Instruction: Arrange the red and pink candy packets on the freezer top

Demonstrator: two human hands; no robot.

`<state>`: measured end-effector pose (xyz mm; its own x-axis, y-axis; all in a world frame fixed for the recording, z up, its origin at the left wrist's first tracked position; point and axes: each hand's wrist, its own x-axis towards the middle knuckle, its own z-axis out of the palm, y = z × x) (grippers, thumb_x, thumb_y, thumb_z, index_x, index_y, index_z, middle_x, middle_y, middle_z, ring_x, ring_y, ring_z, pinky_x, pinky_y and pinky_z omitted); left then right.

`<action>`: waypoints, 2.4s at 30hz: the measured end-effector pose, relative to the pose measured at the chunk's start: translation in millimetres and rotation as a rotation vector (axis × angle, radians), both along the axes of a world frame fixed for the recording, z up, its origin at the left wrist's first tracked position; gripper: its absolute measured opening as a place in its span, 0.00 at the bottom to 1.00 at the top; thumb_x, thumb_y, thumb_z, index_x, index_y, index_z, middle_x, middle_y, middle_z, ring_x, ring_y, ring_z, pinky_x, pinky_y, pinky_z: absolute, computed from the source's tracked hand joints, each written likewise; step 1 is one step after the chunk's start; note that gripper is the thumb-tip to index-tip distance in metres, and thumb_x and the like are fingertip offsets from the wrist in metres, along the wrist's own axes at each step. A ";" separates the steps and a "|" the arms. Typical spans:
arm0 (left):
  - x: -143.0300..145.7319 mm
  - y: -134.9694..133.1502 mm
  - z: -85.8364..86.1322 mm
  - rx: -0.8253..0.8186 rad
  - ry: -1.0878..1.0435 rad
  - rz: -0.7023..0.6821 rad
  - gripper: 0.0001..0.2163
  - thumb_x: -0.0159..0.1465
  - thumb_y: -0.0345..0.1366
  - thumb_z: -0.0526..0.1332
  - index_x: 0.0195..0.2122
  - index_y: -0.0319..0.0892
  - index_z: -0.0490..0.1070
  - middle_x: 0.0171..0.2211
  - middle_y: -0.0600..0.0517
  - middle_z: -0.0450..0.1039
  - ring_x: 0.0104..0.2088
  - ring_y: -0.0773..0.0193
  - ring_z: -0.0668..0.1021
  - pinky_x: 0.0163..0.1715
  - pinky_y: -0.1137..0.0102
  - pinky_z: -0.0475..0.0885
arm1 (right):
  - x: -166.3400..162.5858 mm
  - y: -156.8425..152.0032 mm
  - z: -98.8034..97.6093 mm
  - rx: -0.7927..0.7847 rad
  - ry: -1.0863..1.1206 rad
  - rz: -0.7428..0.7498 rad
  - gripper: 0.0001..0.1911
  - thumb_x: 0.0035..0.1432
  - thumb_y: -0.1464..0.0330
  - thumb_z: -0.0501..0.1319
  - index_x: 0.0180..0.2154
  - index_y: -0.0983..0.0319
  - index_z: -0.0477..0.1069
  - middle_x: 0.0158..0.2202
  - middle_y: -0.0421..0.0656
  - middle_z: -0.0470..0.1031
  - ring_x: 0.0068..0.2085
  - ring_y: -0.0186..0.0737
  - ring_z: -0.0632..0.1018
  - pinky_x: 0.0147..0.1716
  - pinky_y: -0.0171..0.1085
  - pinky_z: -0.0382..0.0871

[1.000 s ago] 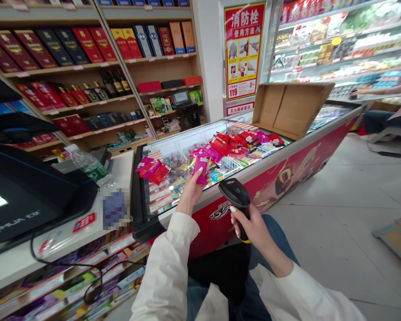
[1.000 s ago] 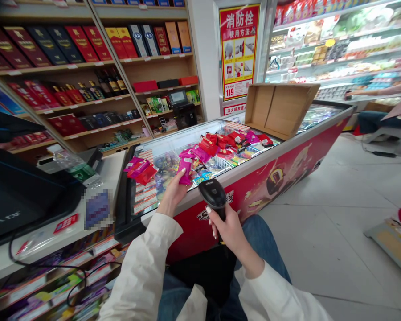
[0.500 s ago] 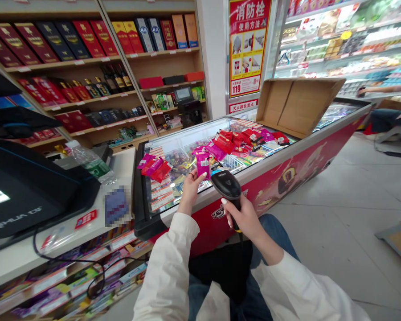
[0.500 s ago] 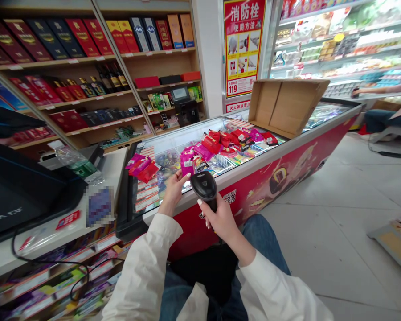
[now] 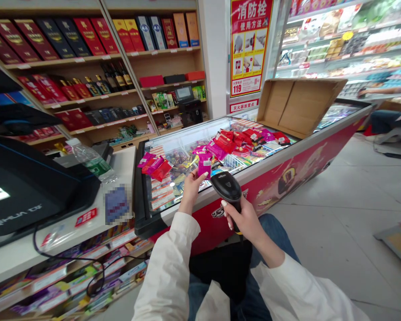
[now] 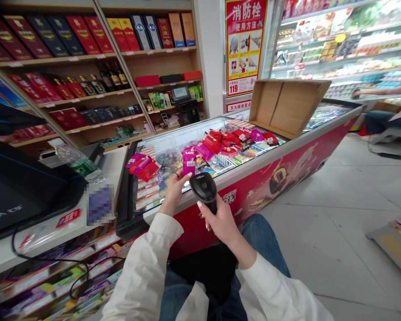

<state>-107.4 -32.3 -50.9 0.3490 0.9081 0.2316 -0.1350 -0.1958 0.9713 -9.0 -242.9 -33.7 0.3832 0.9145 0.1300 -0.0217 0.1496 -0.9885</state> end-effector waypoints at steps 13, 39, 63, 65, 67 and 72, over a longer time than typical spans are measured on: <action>-101.0 38.8 40.7 0.460 0.836 0.789 0.08 0.61 0.30 0.72 0.41 0.45 0.78 0.54 0.37 0.78 0.63 0.28 0.72 0.61 0.33 0.65 | 12.2 -18.8 -17.6 -0.049 0.052 -0.021 0.21 0.64 0.47 0.68 0.35 0.57 0.69 0.19 0.33 0.72 0.16 0.33 0.71 0.18 0.34 0.67; 79.1 -7.5 38.6 0.468 0.986 0.381 0.17 0.68 0.32 0.62 0.57 0.35 0.78 0.57 0.27 0.77 0.61 0.30 0.75 0.61 0.45 0.62 | 24.5 -24.2 -26.9 -0.068 0.091 -0.067 0.24 0.61 0.45 0.69 0.34 0.57 0.67 0.18 0.33 0.71 0.15 0.33 0.69 0.17 0.33 0.67; 6.3 12.0 15.8 -0.319 -0.123 0.108 0.20 0.62 0.56 0.70 0.40 0.44 0.75 0.36 0.46 0.83 0.40 0.53 0.85 0.45 0.59 0.80 | 22.1 -16.8 -22.2 -0.042 0.107 0.005 0.26 0.61 0.43 0.69 0.35 0.57 0.68 0.18 0.33 0.71 0.15 0.34 0.71 0.16 0.34 0.68; 6.1 9.3 12.4 -0.361 -0.203 0.051 0.22 0.60 0.57 0.72 0.41 0.44 0.76 0.36 0.47 0.83 0.39 0.55 0.85 0.45 0.60 0.81 | 19.6 -14.9 -21.5 -0.044 0.094 -0.001 0.26 0.60 0.42 0.69 0.35 0.57 0.67 0.19 0.33 0.72 0.15 0.34 0.71 0.15 0.34 0.67; 5.2 8.3 9.2 -0.390 -0.255 0.013 0.22 0.57 0.55 0.76 0.41 0.44 0.75 0.37 0.49 0.84 0.39 0.56 0.85 0.45 0.61 0.81 | 16.1 -13.4 -21.7 -0.047 0.082 -0.008 0.26 0.60 0.43 0.69 0.35 0.56 0.66 0.20 0.33 0.73 0.15 0.34 0.71 0.15 0.34 0.67; 2.8 10.1 2.8 -0.434 -0.312 -0.006 0.23 0.53 0.44 0.81 0.38 0.46 0.67 0.32 0.54 0.81 0.38 0.59 0.86 0.43 0.64 0.79 | 6.9 -9.6 -23.1 -0.071 0.025 0.023 0.21 0.63 0.47 0.67 0.37 0.56 0.67 0.21 0.33 0.74 0.16 0.34 0.72 0.17 0.33 0.68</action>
<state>-104.6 -22.2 -48.2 0.3293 0.9416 -0.0708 -0.4305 0.2164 0.8763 -2.1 -252.5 -56.8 0.3645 0.9295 0.0554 -0.0493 0.0787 -0.9957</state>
